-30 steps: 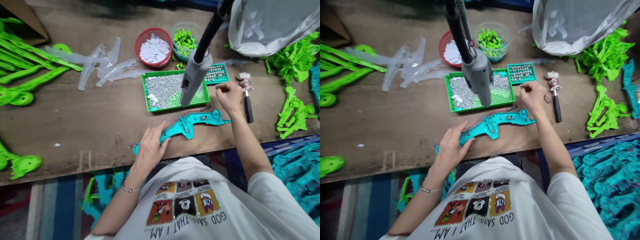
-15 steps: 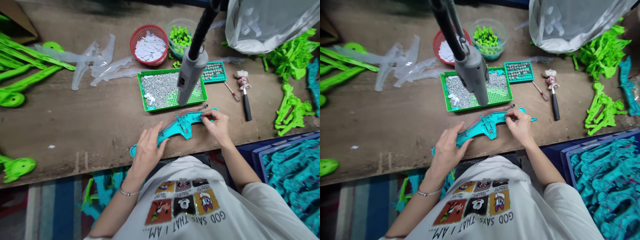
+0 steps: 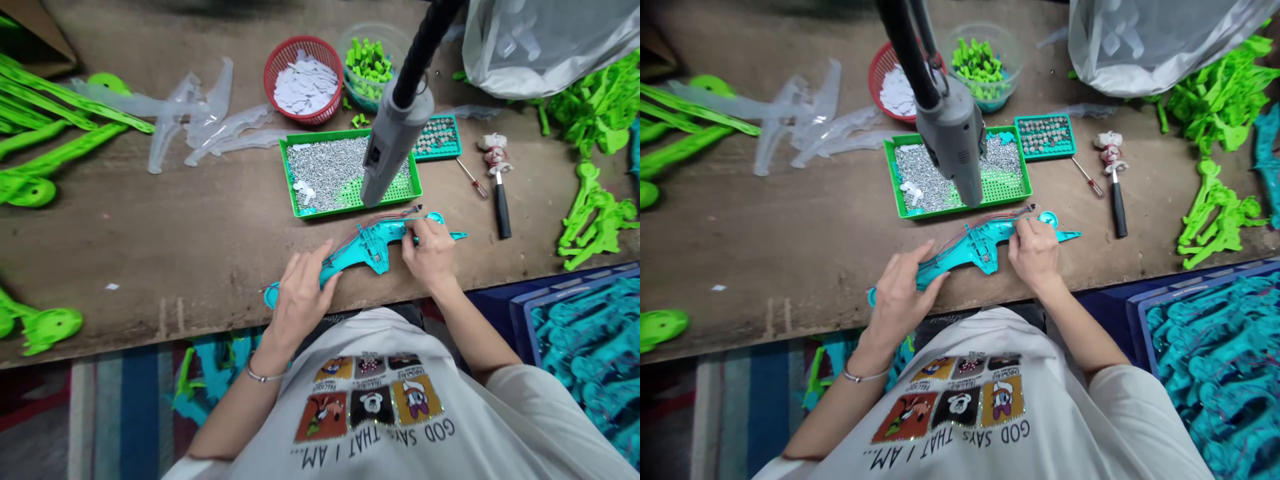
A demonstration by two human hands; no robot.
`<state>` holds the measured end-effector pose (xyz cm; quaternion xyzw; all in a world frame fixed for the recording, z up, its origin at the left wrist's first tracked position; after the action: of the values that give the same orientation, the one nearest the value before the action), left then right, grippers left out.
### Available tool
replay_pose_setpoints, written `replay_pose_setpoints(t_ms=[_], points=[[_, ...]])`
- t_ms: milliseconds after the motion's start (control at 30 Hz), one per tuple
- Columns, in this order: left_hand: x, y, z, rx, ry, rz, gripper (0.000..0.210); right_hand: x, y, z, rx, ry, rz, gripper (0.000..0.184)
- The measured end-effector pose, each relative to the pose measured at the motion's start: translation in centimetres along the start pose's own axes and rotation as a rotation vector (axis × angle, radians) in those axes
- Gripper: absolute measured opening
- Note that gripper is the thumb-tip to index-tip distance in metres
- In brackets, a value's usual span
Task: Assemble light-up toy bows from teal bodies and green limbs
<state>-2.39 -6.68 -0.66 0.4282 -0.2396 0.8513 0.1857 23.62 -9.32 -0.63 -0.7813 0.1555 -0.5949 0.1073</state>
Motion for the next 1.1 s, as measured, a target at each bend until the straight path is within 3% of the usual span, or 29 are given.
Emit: replay_pose_setpoints(t_ms=[133,233,367,467,533,733,967,1100], points=[[-0.3,-0.2,-0.6,0.014,-0.003,-0.027,0.057,-0.3,0.8,-0.8,0.134,0.136,-0.116,0.02],[-0.7,-0.4,-1.1,0.039,0.009,-0.042,0.053,0.1,1.1,-0.4,0.17,0.134,-0.132,0.025],[-1.2,-0.4,-1.8,0.073,0.03,-0.048,0.051,1.1,1.9,0.0,0.234,-0.081,-0.116,0.047],[-1.4,-0.4,-2.0,0.087,0.032,-0.057,0.051,1.4,2.8,-0.8,0.371,-0.246,-0.223,0.063],[-1.3,-0.4,-2.0,0.085,0.027,-0.059,0.05,1.2,3.3,-1.6,0.419,-0.24,-0.294,0.066],[-1.3,-0.5,-1.7,0.085,0.02,-0.054,0.05,0.6,4.0,-2.4,0.482,-0.108,-0.355,0.061],[-1.4,-0.4,-1.7,0.107,0.028,-0.07,0.05,1.2,4.1,-1.6,0.38,-0.313,-0.298,0.053],[-1.4,-0.4,-1.7,0.127,0.044,-0.082,0.05,1.2,3.9,-1.6,0.396,-0.199,-0.333,0.033]])
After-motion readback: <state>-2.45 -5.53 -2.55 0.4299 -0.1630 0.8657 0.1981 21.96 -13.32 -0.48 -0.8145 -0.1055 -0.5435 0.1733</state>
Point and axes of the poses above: each hand's wrist, its own y-axis away from the middle knuckle, its own x-axis out of the back of the hand, z = x × y, the point moved 2 cm from there along -y, towards the middle knuckle, and after that the axes turned 4 degrees about x, right-handed, at the moved point
